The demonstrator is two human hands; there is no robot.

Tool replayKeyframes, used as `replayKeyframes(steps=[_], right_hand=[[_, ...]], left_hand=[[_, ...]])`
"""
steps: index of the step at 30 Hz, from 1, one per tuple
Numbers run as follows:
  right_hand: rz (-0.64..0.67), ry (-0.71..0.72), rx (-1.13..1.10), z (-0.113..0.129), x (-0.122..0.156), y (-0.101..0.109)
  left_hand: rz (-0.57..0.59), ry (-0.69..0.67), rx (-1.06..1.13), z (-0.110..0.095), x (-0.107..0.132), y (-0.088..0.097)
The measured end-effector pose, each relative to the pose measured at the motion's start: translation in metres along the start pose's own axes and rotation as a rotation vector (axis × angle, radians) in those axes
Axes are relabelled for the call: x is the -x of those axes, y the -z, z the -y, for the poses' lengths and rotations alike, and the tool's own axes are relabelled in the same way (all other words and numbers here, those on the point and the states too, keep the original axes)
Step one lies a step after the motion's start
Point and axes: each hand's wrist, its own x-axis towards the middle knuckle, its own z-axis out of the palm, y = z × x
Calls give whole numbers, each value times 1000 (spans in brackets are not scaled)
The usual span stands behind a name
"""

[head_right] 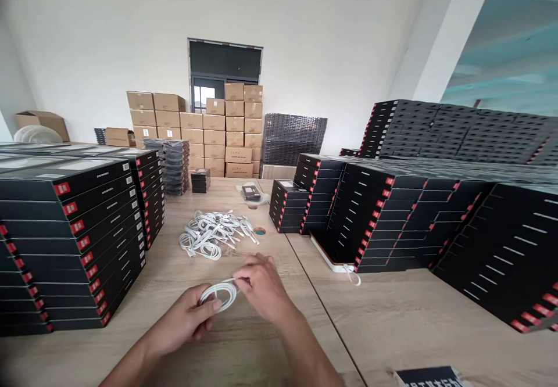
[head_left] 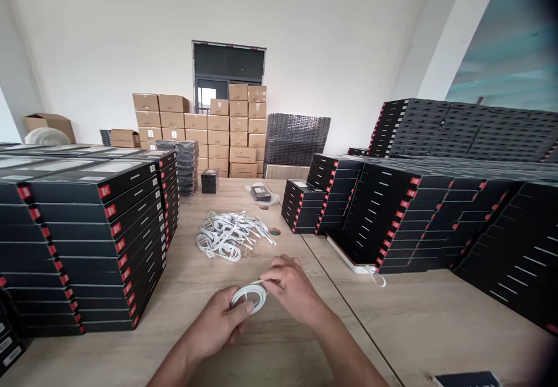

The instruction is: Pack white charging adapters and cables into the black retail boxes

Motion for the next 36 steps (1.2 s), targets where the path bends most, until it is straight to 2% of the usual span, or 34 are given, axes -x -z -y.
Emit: replayKeyframes(steps=[3,5,10,15,19,24,26,29,33,36], right_hand=[[300,-186,-399,-5,7,7],[421,-312,-638,-7,10,9],[472,-465,-1125,-5,14,4],[569,-450,-1382,-11,15,-18],[515,-437,-1476,-10,13,-30],[254,-407,-1427,15,9,-36],[193,-395,-1380,24,8,-37],[169,-365,-1319,31,6,-35],[132,-284,-1119,27,3,-30],[126,-316,-1158,22,3,-29]], left_hand=[[169,88,68,-3,4,5],[288,114,151,-6,8,6],[330,122,272,-11,15,6],[419,143,339,-14,20,9],[446,140,409,-20,23,11],[322,135,444,-16,20,15],[296,113,430,-12,18,16],[263,91,417,-9,15,16],[229,76,422,-13,14,13],[223,63,424,-17,13,11]])
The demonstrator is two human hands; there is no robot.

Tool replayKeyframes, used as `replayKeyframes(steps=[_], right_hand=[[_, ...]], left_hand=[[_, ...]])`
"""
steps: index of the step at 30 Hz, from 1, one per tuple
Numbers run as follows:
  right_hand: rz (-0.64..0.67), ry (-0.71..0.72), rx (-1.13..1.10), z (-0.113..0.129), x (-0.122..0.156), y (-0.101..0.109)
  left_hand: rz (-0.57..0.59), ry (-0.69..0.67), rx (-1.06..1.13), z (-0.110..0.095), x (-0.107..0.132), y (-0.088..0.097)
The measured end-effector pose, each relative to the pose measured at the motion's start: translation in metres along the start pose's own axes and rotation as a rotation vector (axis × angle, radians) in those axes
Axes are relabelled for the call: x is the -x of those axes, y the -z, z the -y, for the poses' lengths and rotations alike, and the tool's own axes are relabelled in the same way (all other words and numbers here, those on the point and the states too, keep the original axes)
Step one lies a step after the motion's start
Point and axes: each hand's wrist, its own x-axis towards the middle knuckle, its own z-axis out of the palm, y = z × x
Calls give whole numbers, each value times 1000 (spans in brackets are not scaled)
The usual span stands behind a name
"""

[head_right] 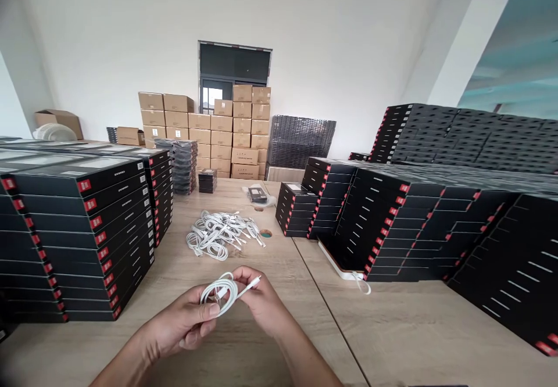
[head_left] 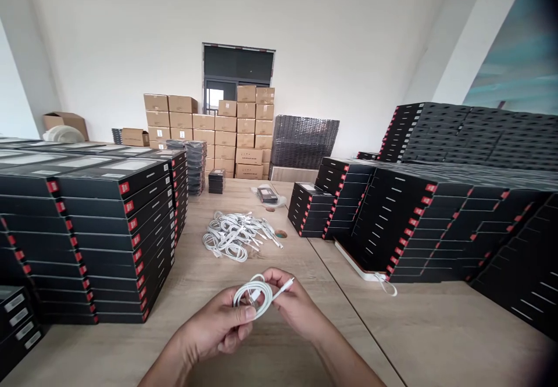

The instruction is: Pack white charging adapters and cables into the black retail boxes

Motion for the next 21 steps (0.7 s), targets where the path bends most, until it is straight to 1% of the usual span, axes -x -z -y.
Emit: replayKeyframes(steps=[2,4,9,13,16,18,21], right_hand=[[-6,-32,-66,-1,0,1],[-3,-44,-63,-1,0,1],[21,17,152,4,1,0],[-10,21,233,3,2,-2],[-34,22,276,2,2,-2],[-20,35,254,4,2,-3],[-2,53,63,5,2,-6]], left_hand=[[10,-11,-3,-2,0,-2],[24,-13,-14,-3,0,-2],[17,-38,-53,1,-2,1],[-22,-55,-65,9,-5,5],[-72,-57,-47,12,-7,4],[-107,-85,-4,11,-9,0],[-165,-178,96,10,-15,-7]])
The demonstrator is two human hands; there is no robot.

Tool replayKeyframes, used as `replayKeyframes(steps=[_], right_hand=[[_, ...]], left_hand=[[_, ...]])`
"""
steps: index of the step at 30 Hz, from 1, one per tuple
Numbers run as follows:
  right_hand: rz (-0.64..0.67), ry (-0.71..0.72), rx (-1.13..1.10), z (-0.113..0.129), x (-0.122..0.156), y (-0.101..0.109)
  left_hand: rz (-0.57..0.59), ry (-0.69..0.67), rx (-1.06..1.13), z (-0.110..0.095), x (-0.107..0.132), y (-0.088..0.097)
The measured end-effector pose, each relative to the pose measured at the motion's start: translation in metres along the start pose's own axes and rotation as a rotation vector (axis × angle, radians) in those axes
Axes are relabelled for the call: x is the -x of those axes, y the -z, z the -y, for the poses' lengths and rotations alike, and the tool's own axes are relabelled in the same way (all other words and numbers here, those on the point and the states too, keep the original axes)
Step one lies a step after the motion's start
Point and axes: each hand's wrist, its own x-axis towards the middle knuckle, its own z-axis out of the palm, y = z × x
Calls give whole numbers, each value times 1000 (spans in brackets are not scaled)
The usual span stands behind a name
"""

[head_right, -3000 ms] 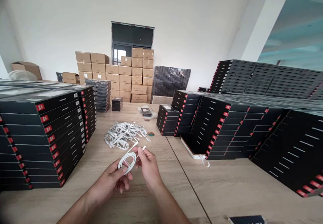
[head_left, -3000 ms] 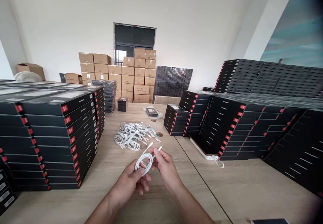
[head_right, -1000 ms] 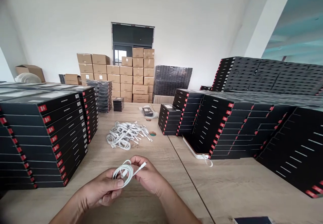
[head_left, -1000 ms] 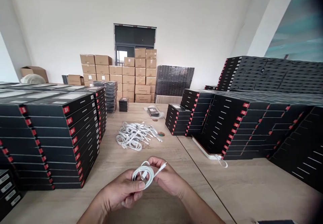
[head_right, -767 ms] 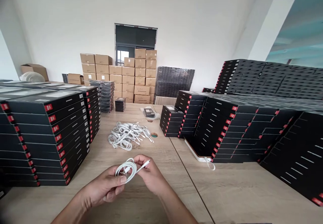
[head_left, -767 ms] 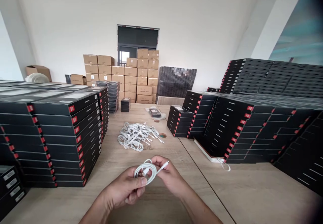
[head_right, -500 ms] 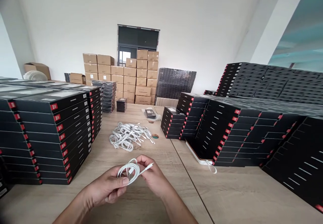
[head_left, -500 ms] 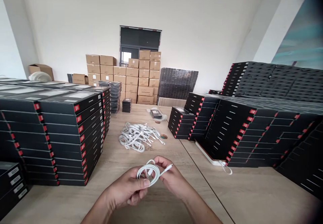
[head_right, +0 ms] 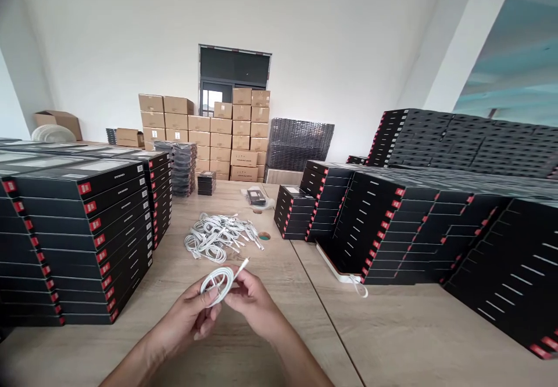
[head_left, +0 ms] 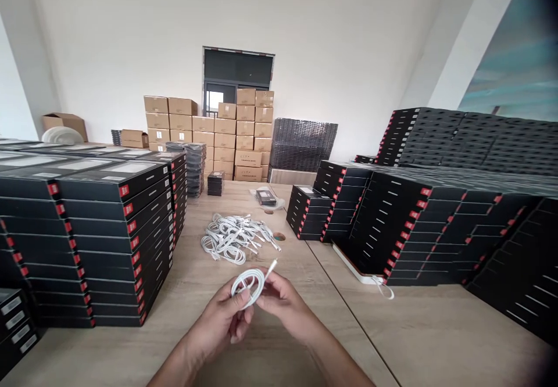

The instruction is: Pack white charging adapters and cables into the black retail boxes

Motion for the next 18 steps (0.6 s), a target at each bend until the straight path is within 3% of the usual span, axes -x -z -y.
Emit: replayKeyframes(steps=[3,6,8,11,14,18], right_hand=[[-94,-27,-175,-9,0,-11],[-233,-98,-159,-22,0,-23],[-260,-120,-162,-26,-2,-27],[-252,-46,-195,-22,-6,-22],[-316,52,8,-16,-12,-8],[-333,-38,426,-13,-14,7]], left_hand=[[-19,-18,86,9,-5,-9],[-9,9,118,20,-9,-14],[-27,-12,123,22,-9,-16],[-88,-54,122,17,-8,-15],[-162,-66,44,12,-8,-11],[-281,-175,-290,15,-9,-6]])
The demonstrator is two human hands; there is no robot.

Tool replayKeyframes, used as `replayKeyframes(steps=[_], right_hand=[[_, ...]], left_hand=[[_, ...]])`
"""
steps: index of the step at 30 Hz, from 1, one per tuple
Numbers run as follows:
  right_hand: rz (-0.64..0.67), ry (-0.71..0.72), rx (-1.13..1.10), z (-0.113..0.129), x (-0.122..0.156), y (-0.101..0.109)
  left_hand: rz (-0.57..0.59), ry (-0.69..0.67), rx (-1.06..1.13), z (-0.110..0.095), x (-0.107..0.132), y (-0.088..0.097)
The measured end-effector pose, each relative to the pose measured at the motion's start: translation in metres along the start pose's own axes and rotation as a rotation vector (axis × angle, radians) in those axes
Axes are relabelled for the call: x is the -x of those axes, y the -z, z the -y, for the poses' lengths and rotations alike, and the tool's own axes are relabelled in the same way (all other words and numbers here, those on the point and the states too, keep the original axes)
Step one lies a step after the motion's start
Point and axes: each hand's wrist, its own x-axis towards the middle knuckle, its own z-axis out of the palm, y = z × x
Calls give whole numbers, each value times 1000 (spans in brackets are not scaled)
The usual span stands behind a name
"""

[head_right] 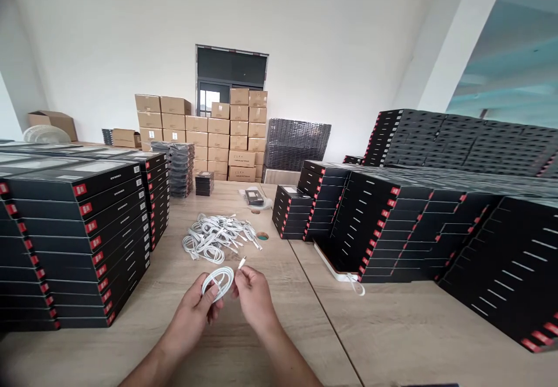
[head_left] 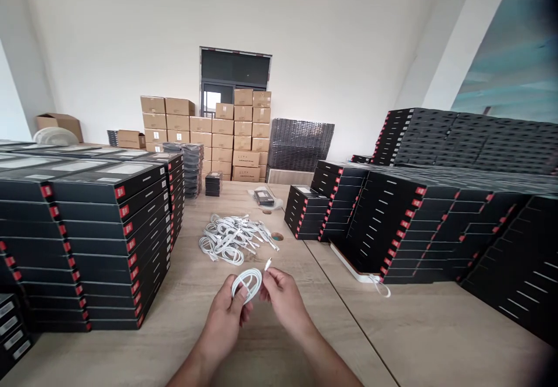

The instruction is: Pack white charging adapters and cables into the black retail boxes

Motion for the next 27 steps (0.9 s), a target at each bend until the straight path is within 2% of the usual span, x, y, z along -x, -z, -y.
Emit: replayKeyframes(steps=[2,5,8,11,18,22,25,27], right_hand=[[82,-39,68,0,2,6],[252,-36,143,5,9,13],[363,124,319,11,14,16],[273,290,434,16,14,15],[8,367,327,14,11,8],[23,489,342,17,14,3],[7,494,166,23,17,0],[-47,406,-59,26,17,-1]], left_hand=[[-19,-55,-86,3,0,0],[-25,-46,-61,6,0,-1],[-53,52,33,4,-2,0],[-54,150,94,3,-4,3],[-3,219,159,2,-2,3],[37,259,157,5,-2,1],[59,318,180,6,-2,2],[69,358,218,4,-2,2]])
